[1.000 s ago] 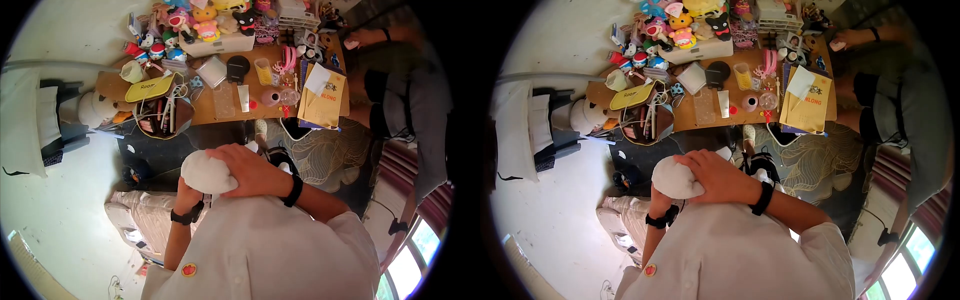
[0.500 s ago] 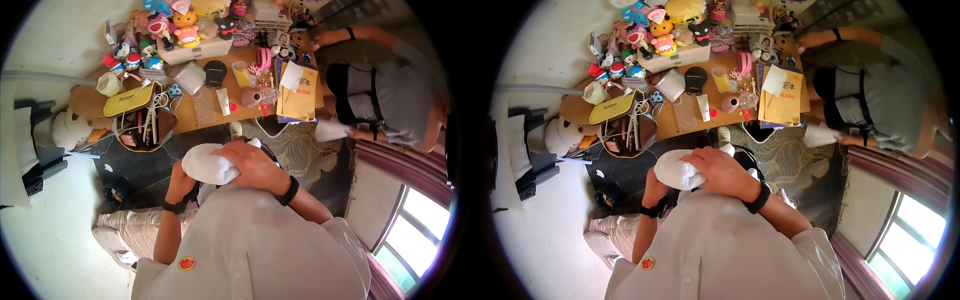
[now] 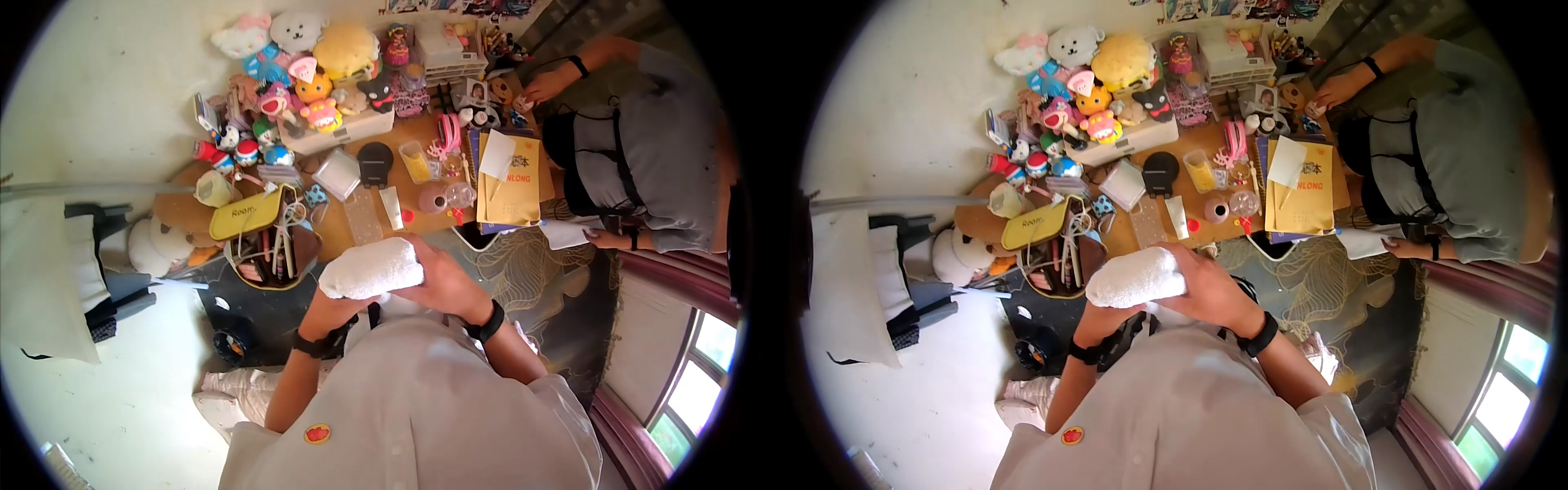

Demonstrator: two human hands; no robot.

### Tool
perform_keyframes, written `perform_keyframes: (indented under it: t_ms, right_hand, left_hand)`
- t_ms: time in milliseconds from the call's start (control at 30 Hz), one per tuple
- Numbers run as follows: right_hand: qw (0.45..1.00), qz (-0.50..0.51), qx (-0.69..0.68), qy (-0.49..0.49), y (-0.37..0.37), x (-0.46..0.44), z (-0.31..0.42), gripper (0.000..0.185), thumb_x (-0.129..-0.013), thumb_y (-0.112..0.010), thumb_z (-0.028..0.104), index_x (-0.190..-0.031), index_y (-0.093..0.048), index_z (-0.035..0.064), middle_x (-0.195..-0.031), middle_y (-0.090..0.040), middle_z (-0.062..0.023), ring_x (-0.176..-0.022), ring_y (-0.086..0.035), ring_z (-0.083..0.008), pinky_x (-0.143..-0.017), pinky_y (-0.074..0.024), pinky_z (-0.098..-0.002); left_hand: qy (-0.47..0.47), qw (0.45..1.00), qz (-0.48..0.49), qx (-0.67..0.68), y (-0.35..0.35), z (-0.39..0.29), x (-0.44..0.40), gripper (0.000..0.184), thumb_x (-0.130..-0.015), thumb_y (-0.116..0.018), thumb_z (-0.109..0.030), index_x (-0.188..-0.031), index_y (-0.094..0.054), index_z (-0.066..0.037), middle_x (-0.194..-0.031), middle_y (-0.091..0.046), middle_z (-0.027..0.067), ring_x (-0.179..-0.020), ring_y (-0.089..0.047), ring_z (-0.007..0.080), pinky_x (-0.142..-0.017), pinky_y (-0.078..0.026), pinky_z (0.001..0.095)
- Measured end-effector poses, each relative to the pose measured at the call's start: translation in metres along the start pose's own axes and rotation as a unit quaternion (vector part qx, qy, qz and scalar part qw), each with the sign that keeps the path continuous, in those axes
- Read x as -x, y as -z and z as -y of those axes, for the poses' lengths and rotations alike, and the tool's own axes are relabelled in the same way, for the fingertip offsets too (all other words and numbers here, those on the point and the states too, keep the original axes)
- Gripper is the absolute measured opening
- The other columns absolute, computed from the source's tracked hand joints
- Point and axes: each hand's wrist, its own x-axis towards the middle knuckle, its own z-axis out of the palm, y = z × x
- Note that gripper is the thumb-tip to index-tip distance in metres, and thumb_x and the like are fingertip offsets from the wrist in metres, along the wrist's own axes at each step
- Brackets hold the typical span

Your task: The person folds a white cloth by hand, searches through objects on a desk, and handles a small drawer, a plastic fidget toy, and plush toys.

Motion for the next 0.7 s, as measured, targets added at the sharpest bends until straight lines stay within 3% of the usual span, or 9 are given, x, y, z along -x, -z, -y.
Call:
perform_keyframes:
  t_ms: [200,267,333,400,467,533,567,667,700]
  right_hand:
    - [0.997,-0.059,-0.045,0.003,-0.001,-0.001,-0.018,0.070,-0.087,-0.080,0.024,-0.143,-0.045,0.0004,-0.117,-0.069,-0.0232,-0.108,-0.066,-0.0433,-0.091,-0.0543,-0.0463]
    - [0.996,-0.072,-0.054,-0.013,0.001,-0.003,-0.024,0.069,-0.088,-0.079,0.022,-0.143,-0.044,-0.0019,-0.115,-0.069,-0.0243,-0.107,-0.067,-0.0438,-0.090,-0.0548,-0.0450]
    - [0.993,-0.091,-0.069,0.025,0.006,-0.004,-0.029,0.071,-0.090,-0.077,0.016,-0.146,-0.040,-0.0049,-0.114,-0.071,-0.0213,-0.106,-0.071,-0.0359,-0.094,-0.0544,-0.0401]
    - [0.989,-0.107,-0.096,0.042,0.013,-0.010,-0.026,0.073,-0.090,-0.076,0.014,-0.149,-0.038,-0.0058,-0.114,-0.072,-0.0183,-0.106,-0.072,-0.0305,-0.096,-0.0536,-0.0381]
    - [0.990,-0.087,-0.108,0.010,0.019,-0.012,-0.008,0.078,-0.091,-0.074,0.009,-0.154,-0.031,-0.0059,-0.129,-0.064,-0.0190,-0.118,-0.065,-0.0269,-0.104,-0.0483,-0.0376]
    - [0.984,-0.116,-0.133,0.012,0.013,-0.017,0.002,0.079,-0.091,-0.073,0.007,-0.155,-0.028,-0.0053,-0.139,-0.057,-0.0217,-0.126,-0.059,-0.0288,-0.108,-0.0456,-0.0386]
    - [0.987,-0.154,0.028,0.043,0.014,-0.021,0.012,0.082,-0.090,-0.073,0.004,-0.157,-0.026,-0.0038,-0.145,-0.049,-0.0232,-0.131,-0.053,-0.0303,-0.109,-0.0441,-0.0395]
    - [0.965,-0.243,0.075,0.061,0.000,-0.029,0.007,0.083,-0.090,-0.075,0.004,-0.157,-0.026,-0.0033,-0.140,-0.051,-0.0213,-0.125,-0.056,-0.0293,-0.104,-0.0474,-0.0389]
    - [0.979,-0.178,0.080,0.061,-0.001,-0.030,0.012,0.082,-0.091,-0.074,0.005,-0.157,-0.026,-0.0032,-0.141,-0.050,-0.0212,-0.124,-0.057,-0.0295,-0.104,-0.0479,-0.0391]
  left_hand:
    - [0.043,0.999,0.021,0.014,0.001,-0.007,-0.015,0.057,-0.084,-0.083,-0.006,-0.135,-0.058,0.000,-0.121,-0.070,0.0057,-0.111,-0.064,0.0132,-0.098,-0.051,0.0319]
    - [0.000,0.997,0.073,-0.013,0.000,-0.012,-0.024,0.064,-0.085,-0.082,-0.008,-0.141,-0.053,-0.001,-0.132,-0.063,0.0073,-0.122,-0.059,0.0164,-0.105,-0.047,0.0348]
    - [-0.032,0.996,0.070,-0.053,-0.013,-0.006,-0.022,0.066,-0.085,-0.081,-0.007,-0.143,-0.052,-0.002,-0.138,-0.059,0.0076,-0.127,-0.055,0.0188,-0.109,-0.044,0.0360]
    - [-0.018,0.998,0.051,0.017,-0.026,-0.007,-0.023,0.070,-0.085,-0.080,-0.007,-0.147,-0.048,-0.002,-0.142,-0.055,0.0083,-0.133,-0.050,0.0197,-0.111,-0.041,0.0371]
    - [-0.034,0.998,0.041,0.025,-0.031,-0.004,-0.022,0.072,-0.085,-0.081,-0.007,-0.148,-0.046,-0.001,-0.142,-0.056,0.0079,-0.132,-0.051,0.0194,-0.111,-0.041,0.0371]
    - [-0.031,0.997,-0.016,0.065,-0.030,0.002,-0.022,0.075,-0.085,-0.080,-0.006,-0.150,-0.042,0.000,-0.142,-0.056,0.0086,-0.131,-0.053,0.0185,-0.110,-0.043,0.0359]
    - [-0.031,0.994,-0.057,0.085,-0.029,0.007,-0.020,0.075,-0.085,-0.079,-0.006,-0.150,-0.042,0.001,-0.142,-0.056,0.0089,-0.130,-0.054,0.0181,-0.109,-0.044,0.0355]
    - [-0.031,0.982,-0.183,0.033,-0.025,0.005,-0.016,0.068,-0.085,-0.079,-0.010,-0.143,-0.045,0.003,-0.134,-0.061,0.0161,-0.121,-0.062,0.0218,-0.101,-0.050,0.0358]
    - [-0.007,0.976,-0.216,0.002,-0.022,0.004,-0.013,0.067,-0.085,-0.080,-0.013,-0.141,-0.046,0.004,-0.130,-0.063,0.0198,-0.118,-0.064,0.0250,-0.099,-0.051,0.0364]
